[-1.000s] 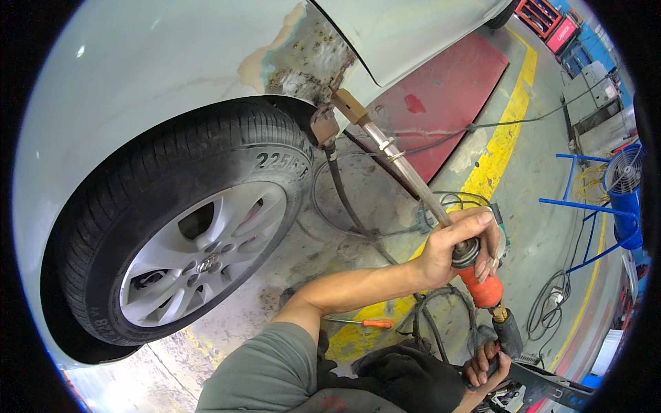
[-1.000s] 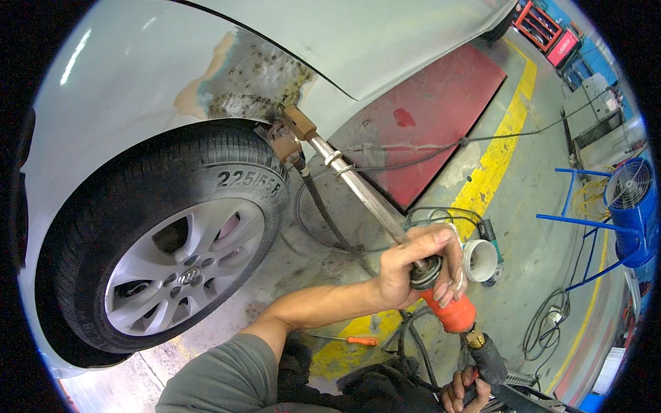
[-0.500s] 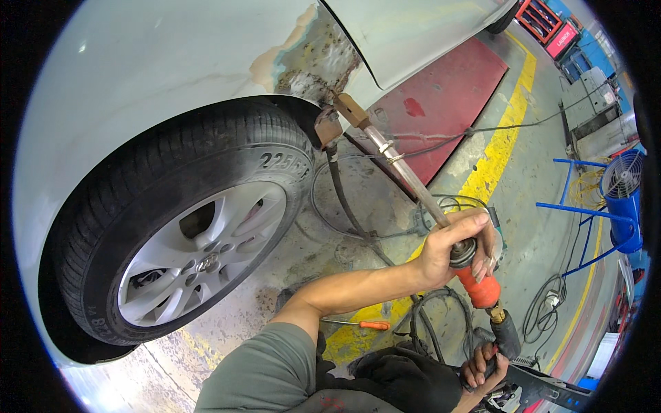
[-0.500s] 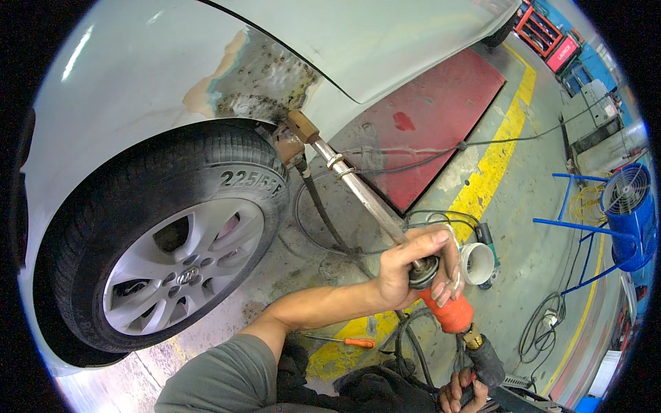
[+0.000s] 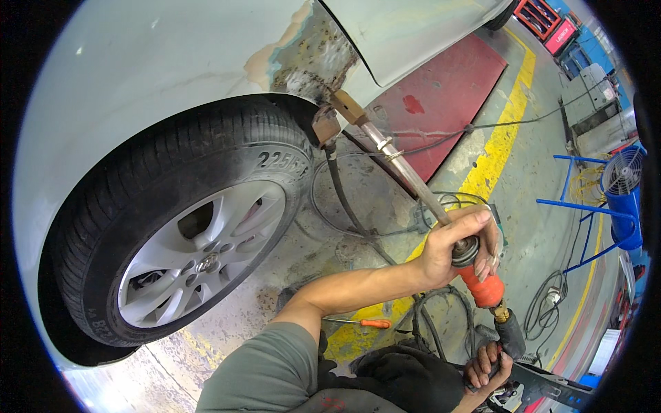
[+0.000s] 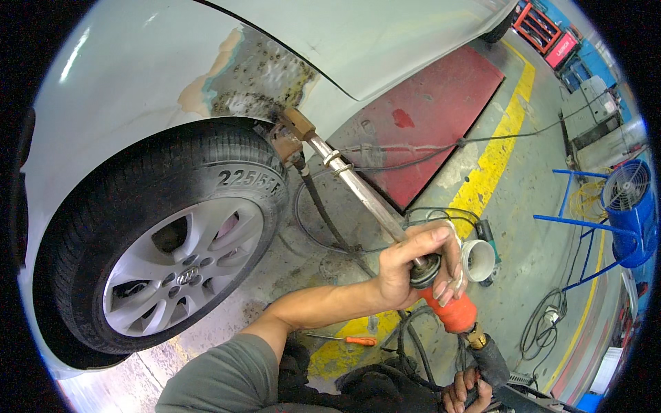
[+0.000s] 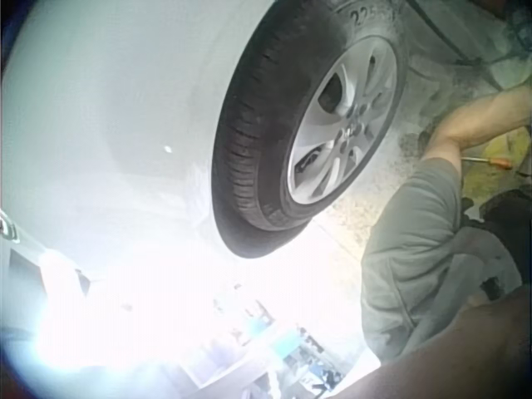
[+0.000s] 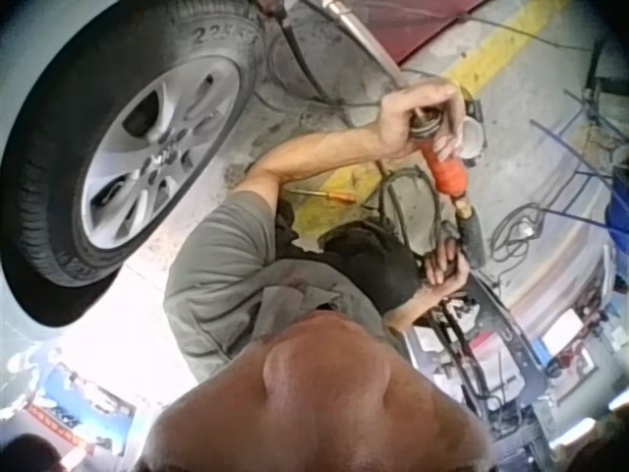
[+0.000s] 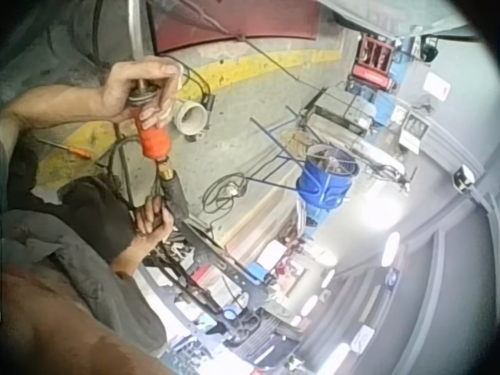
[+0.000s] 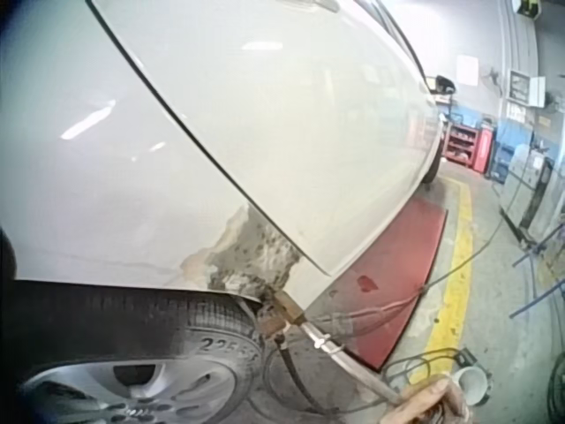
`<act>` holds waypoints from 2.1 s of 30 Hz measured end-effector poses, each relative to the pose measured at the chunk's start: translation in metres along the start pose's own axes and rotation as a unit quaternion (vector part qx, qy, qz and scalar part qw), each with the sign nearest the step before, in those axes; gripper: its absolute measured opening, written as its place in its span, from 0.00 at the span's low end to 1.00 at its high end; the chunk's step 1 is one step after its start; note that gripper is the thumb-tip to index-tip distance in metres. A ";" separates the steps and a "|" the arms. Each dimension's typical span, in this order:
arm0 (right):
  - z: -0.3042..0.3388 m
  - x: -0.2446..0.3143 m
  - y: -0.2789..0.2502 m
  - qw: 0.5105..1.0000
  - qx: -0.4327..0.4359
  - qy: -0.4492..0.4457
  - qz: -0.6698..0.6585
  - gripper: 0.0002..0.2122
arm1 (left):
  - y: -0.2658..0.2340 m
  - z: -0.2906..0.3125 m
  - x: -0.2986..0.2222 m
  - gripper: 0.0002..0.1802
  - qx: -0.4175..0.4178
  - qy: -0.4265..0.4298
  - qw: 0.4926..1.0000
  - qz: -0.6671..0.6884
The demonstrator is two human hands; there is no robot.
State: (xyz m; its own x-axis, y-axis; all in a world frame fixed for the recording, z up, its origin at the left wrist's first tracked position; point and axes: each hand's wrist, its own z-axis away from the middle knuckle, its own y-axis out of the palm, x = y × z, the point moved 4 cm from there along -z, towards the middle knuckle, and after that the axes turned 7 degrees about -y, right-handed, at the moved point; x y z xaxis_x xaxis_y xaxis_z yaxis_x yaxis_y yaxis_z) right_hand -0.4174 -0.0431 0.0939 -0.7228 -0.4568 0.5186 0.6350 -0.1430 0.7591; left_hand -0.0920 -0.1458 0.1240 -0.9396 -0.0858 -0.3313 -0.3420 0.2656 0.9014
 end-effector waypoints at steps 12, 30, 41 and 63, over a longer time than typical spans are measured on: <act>0.000 0.003 -0.001 1.000 0.012 0.015 -0.006 0.13 | 0.002 0.000 -0.001 0.25 -0.003 0.007 1.000 -0.001; -0.003 0.000 -0.004 0.999 -0.043 -0.001 0.007 0.14 | 0.004 0.005 0.011 0.17 -0.092 0.000 0.996 0.003; -0.002 -0.001 -0.010 0.998 -0.050 -0.001 0.023 0.15 | -0.014 -0.001 -0.044 0.29 -0.034 0.086 0.996 0.014; -0.001 0.014 -0.054 0.996 -0.086 0.007 -0.013 0.16 | -0.017 -0.008 0.042 0.35 -0.050 -0.089 0.994 -0.045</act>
State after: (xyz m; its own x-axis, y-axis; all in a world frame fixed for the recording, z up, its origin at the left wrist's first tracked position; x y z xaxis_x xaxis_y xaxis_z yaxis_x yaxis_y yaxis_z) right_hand -0.4615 -0.0423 0.0599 -0.7369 -0.4631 0.4924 0.6539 -0.3037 0.6930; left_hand -0.1254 -0.1618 0.0969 -0.8914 0.0679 -0.4481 -0.4326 0.1670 0.8860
